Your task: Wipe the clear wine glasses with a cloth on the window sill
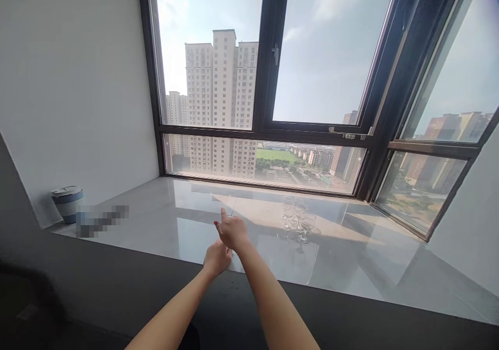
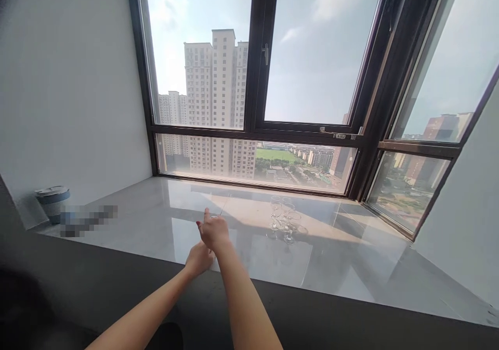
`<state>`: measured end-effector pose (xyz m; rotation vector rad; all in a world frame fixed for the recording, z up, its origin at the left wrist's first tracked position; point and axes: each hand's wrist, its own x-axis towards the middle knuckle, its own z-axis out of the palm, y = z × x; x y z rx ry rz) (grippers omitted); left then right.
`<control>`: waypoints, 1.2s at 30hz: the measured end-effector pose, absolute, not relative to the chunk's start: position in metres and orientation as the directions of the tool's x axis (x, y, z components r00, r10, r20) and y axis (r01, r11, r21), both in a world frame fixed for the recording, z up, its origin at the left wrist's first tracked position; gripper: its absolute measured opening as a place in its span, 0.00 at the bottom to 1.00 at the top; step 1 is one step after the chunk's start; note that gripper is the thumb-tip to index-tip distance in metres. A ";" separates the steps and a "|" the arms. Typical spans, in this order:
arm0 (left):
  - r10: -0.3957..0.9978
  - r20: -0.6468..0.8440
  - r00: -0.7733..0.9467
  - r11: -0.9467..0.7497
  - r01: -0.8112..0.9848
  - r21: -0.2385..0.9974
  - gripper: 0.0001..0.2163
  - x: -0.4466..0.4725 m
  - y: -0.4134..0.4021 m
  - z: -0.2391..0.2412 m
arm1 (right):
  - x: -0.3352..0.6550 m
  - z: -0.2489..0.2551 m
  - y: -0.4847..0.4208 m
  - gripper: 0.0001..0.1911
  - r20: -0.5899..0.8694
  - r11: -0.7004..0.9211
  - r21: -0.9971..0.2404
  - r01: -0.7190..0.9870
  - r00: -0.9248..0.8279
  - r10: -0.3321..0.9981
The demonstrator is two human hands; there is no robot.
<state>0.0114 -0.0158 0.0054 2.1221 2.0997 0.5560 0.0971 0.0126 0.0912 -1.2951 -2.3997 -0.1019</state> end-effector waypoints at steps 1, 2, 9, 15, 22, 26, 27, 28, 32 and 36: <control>0.984 0.179 -0.023 -0.038 0.944 0.327 0.13 0.011 -0.016 0.005 | 0.097 0.090 0.013 0.33 0.390 0.564 -0.129 0.816 -0.481 0.785; 0.985 0.172 -0.026 -0.033 0.944 0.330 0.12 0.011 -0.016 0.005 | 0.098 0.089 0.013 0.33 0.395 0.569 -0.129 0.812 -0.484 0.781; 0.987 0.153 -0.042 -0.013 0.940 0.342 0.13 0.012 -0.015 0.006 | 0.099 0.084 0.012 0.34 0.442 0.585 -0.092 0.806 -0.493 0.749; 0.983 0.179 -0.032 -0.032 0.940 0.341 0.12 0.012 -0.018 0.007 | 0.098 0.084 0.016 0.32 0.429 0.546 -0.157 0.823 -0.441 0.789; 0.977 0.213 -0.029 -0.047 0.938 0.343 0.13 0.010 -0.017 0.003 | 0.102 0.082 0.021 0.26 0.465 0.524 -0.330 0.785 -0.348 0.814; 0.978 0.206 -0.023 -0.049 0.940 0.337 0.13 0.011 -0.017 0.004 | 0.103 0.081 0.023 0.24 0.496 0.501 -0.402 0.767 -0.277 0.823; 0.979 0.204 -0.022 -0.048 0.942 0.332 0.13 0.011 -0.017 0.005 | 0.103 0.081 0.023 0.24 0.505 0.490 -0.423 0.762 -0.250 0.826; 0.979 0.202 -0.020 -0.048 0.944 0.326 0.13 0.011 -0.017 0.005 | 0.102 0.080 0.024 0.23 0.514 0.480 -0.447 0.755 -0.223 0.828; 0.980 0.199 -0.019 -0.046 0.948 0.316 0.13 0.013 -0.018 0.006 | 0.101 0.075 0.022 0.23 0.553 0.477 -0.529 0.702 -0.142 0.821; 0.982 0.188 -0.019 -0.043 0.945 0.323 0.13 0.012 -0.017 0.005 | 0.102 0.081 0.017 0.24 0.614 0.490 -0.585 0.646 -0.041 0.788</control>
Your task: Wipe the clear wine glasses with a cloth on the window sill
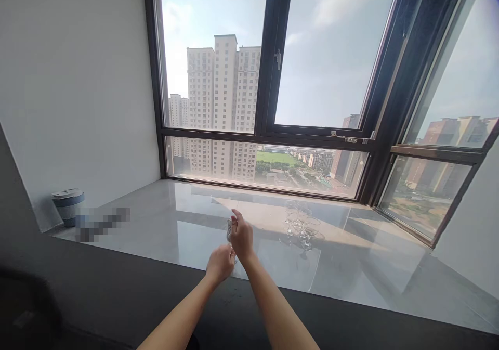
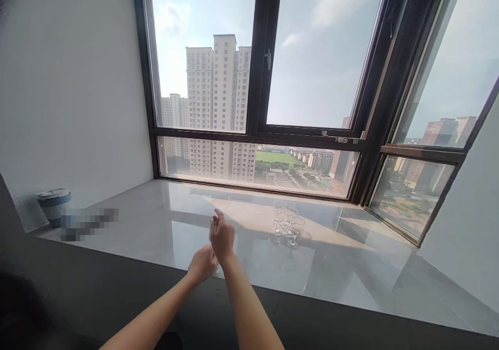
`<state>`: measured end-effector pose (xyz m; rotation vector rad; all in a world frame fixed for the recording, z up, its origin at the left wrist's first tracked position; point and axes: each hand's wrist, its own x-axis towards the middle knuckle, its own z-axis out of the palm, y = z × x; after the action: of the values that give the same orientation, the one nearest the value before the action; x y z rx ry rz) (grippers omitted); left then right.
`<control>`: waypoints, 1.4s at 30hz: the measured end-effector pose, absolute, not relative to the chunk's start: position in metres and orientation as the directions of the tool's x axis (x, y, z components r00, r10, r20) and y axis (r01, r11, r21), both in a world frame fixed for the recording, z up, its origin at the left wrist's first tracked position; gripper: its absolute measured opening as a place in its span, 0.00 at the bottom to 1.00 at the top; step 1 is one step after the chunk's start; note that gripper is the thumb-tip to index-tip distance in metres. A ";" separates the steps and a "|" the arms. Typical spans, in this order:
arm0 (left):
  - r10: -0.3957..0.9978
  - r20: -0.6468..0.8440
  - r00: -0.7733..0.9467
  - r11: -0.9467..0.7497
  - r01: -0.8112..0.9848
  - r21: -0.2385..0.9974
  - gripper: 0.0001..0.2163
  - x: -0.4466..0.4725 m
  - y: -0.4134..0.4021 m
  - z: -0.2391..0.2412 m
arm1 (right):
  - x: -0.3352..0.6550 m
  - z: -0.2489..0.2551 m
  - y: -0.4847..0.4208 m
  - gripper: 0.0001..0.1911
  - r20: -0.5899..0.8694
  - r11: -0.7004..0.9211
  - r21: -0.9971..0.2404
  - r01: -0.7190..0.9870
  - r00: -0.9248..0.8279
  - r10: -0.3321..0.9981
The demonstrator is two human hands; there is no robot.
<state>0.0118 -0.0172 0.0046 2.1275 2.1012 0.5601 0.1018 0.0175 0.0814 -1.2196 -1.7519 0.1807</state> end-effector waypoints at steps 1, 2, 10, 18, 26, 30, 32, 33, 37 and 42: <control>0.982 0.187 -0.016 -0.047 0.943 0.330 0.13 0.011 -0.017 0.004 | 0.103 0.087 0.018 0.25 0.622 0.474 -0.609 0.636 0.011 0.783; 0.982 0.189 -0.009 -0.057 0.939 0.338 0.13 0.011 -0.017 0.004 | 0.106 0.093 0.019 0.26 0.626 0.453 -0.632 0.629 0.070 0.777; 0.979 0.206 0.015 -0.089 0.930 0.356 0.12 0.009 -0.015 0.001 | 0.126 0.107 0.038 0.24 0.626 0.382 -0.603 0.700 0.120 0.770; 0.977 0.213 0.030 -0.106 0.927 0.358 0.11 0.009 -0.014 -0.001 | 0.115 0.043 0.054 0.19 0.350 0.277 -0.907 0.317 0.202 0.915; 0.971 0.236 -0.032 -0.115 0.806 0.581 0.11 0.000 0.000 -0.014 | 0.124 0.016 0.040 0.20 0.358 0.260 -0.906 0.334 0.277 0.892; 0.944 0.308 -0.120 -0.188 0.569 0.800 0.13 -0.009 0.014 -0.018 | 0.125 0.022 0.035 0.21 0.373 0.200 -0.869 0.453 0.334 0.866; 0.936 0.301 -0.184 -0.200 0.425 0.883 0.14 -0.013 0.019 -0.019 | 0.117 0.018 0.031 0.20 0.356 0.187 -0.823 0.536 0.231 0.906; 0.935 0.284 -0.210 -0.197 0.357 0.913 0.15 -0.015 0.020 -0.019 | 0.111 0.015 0.028 0.20 0.337 0.189 -0.797 0.574 0.163 0.927; 0.922 0.275 -0.271 -0.216 0.228 0.949 0.18 -0.021 0.022 -0.019 | 0.084 0.004 0.017 0.21 0.261 0.174 -0.749 0.640 0.044 0.964; 0.902 0.269 -0.337 -0.185 0.260 0.948 0.17 -0.021 0.021 -0.019 | 0.080 0.012 0.020 0.23 0.190 0.080 -0.783 0.617 0.114 0.975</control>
<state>-0.0210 0.0210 -0.0195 1.3567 1.5450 1.5605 0.0803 0.0196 0.0117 -1.6224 -1.5881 0.5877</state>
